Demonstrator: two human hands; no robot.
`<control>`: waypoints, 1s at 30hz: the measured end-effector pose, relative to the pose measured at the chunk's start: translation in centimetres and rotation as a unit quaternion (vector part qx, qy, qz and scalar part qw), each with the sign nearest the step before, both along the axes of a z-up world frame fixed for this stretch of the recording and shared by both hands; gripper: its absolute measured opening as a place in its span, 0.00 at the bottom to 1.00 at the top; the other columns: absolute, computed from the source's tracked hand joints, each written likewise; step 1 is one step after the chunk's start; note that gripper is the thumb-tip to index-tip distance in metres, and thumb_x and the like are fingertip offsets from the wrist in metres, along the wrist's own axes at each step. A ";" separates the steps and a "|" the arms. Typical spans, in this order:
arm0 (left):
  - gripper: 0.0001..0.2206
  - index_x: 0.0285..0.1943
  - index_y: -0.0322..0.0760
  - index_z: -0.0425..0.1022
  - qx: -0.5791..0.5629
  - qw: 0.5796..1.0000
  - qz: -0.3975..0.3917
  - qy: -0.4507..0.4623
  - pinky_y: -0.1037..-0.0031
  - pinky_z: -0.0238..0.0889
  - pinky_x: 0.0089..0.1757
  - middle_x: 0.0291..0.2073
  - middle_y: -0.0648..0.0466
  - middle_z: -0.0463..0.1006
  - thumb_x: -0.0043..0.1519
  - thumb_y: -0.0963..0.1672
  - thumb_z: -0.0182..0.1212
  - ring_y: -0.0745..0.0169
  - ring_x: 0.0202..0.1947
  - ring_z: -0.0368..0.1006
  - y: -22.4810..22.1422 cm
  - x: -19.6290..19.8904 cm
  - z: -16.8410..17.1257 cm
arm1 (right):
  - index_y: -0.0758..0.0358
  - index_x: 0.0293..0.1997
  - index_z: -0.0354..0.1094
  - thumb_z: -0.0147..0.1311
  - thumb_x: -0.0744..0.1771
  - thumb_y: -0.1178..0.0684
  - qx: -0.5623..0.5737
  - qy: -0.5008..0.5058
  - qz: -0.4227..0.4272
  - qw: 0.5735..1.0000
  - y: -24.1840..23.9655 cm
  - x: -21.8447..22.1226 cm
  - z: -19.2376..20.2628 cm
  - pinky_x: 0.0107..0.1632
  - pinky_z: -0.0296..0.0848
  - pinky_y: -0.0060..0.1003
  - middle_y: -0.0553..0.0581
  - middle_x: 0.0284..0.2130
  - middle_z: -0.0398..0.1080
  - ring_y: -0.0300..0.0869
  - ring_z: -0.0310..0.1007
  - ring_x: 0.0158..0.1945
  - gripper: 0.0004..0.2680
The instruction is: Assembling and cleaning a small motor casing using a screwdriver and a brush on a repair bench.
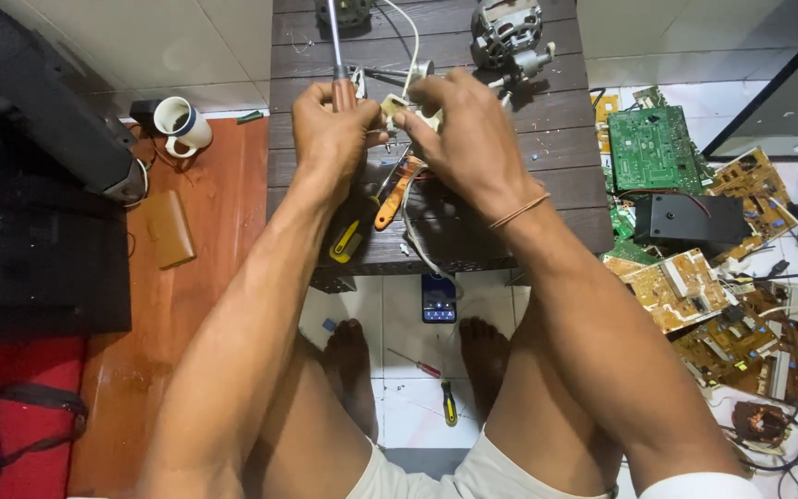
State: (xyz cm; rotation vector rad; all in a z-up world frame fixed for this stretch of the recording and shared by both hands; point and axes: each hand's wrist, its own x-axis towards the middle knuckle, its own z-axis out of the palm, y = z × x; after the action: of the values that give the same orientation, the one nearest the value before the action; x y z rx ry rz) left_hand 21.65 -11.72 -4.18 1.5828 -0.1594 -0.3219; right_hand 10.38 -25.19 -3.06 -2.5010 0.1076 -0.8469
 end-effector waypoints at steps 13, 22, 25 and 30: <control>0.18 0.47 0.24 0.70 0.045 0.998 0.018 -0.033 0.82 0.82 0.27 0.31 0.49 0.80 0.49 0.35 0.67 0.66 0.23 0.79 0.4 -1.4 0.6 | 0.62 0.37 0.80 0.64 0.65 0.58 0.179 0.089 0.026 0.979 -1.2 1.8 -1.0 0.25 0.73 0.25 0.52 0.25 0.78 0.32 0.73 0.23 0.02; 0.17 0.46 0.32 0.69 0.152 0.985 0.016 -0.076 0.81 0.81 0.24 0.31 0.55 0.77 0.53 0.39 0.72 0.68 0.22 0.80 0.0 -1.5 0.7 | 0.66 0.33 0.79 0.65 0.64 0.62 0.193 0.028 0.005 0.981 -1.2 2.1 -0.8 0.23 0.77 0.24 0.54 0.22 0.79 0.32 0.77 0.20 0.00; 0.17 0.48 0.30 0.70 0.133 0.990 0.010 -0.038 0.82 0.82 0.25 0.34 0.52 0.78 0.53 0.38 0.71 0.66 0.23 0.80 0.5 -1.1 1.0 | 0.65 0.36 0.78 0.65 0.64 0.60 0.221 0.051 0.002 0.974 -1.6 2.2 -0.7 0.23 0.80 0.24 0.54 0.24 0.80 0.33 0.80 0.21 0.02; 0.17 0.48 0.30 0.69 0.177 0.983 -0.017 -0.051 0.79 0.71 0.19 0.32 0.50 0.80 0.50 0.35 0.67 0.67 0.15 0.76 2.1 0.0 -0.2 | 0.67 0.38 0.76 0.62 0.67 0.59 0.365 0.078 0.031 0.927 -2.3 1.4 0.0 0.31 0.82 0.24 0.55 0.27 0.78 0.34 0.81 0.29 0.02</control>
State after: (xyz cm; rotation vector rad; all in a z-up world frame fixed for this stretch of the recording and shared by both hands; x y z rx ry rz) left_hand 21.63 -9.63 -4.40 1.9522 -0.2188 -0.3076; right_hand 11.73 -27.49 -3.01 -1.8442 0.3315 -0.4565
